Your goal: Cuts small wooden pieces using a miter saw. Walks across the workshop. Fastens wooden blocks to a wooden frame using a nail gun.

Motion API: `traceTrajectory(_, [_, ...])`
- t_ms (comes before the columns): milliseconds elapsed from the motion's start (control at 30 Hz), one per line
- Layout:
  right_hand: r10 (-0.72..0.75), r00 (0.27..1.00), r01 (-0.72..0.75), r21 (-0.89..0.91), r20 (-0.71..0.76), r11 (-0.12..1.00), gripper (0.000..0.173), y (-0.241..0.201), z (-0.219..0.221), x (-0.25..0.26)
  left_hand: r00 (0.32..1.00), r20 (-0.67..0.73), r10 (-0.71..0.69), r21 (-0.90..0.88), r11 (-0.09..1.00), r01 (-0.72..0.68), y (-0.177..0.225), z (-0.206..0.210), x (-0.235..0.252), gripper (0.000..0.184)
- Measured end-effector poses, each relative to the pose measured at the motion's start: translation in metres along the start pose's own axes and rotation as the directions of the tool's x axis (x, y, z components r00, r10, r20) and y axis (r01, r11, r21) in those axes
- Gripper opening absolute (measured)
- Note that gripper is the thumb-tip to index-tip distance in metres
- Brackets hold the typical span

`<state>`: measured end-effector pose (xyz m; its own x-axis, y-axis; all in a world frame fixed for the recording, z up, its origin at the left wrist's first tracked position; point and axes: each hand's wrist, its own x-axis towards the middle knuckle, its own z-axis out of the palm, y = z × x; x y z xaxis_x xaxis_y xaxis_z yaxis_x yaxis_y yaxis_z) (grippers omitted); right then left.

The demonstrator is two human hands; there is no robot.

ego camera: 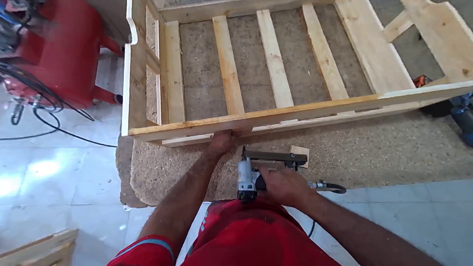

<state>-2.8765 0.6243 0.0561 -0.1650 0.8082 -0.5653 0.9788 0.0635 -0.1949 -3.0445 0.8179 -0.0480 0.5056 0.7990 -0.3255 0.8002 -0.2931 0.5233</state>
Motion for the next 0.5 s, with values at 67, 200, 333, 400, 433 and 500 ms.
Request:
traceTrajectory(67, [-0.043, 0.989, 0.031, -0.085, -0.139, 0.996, 0.045, 0.006, -0.004, 0.008, 0.998, -0.046, 0.036, -0.036, 0.999, -0.037, -0.003, 0.004, 0.001, 0.051])
traceTrajectory(200, [-0.096, 0.965, 0.046, -0.203, -0.243, 0.978, 0.044, 0.014, -0.010, 0.036, 0.996, -0.072, 0.050, -0.023, 0.998, -0.051, -0.003, 0.006, 0.000, 0.042])
traceTrajectory(333, [-0.188, 0.938, 0.102, -0.286, -0.290, 0.953, 0.047, 0.014, -0.012, 0.054, 0.998, -0.059, 0.033, -0.021, 0.999, -0.034, 0.004, 0.001, -0.006, 0.033])
traceTrajectory(400, [-0.201, 0.941, 0.113, -0.306, -0.272, 0.945, 0.047, 0.011, -0.013, 0.059, 0.995, -0.087, 0.046, -0.015, 0.999, -0.048, 0.002, 0.006, -0.009, 0.025])
traceTrajectory(433, [-0.203, 0.940, 0.112, -0.315, -0.273, 0.942, 0.046, 0.010, -0.013, 0.061, 0.993, -0.103, 0.049, -0.031, 0.998, -0.052, -0.001, 0.008, -0.009, 0.024])
traceTrajectory(500, [-0.195, 0.945, 0.104, -0.323, -0.264, 0.941, 0.048, 0.010, -0.013, 0.062, 0.991, -0.122, 0.062, -0.038, 0.997, -0.067, -0.002, 0.009, -0.008, 0.022])
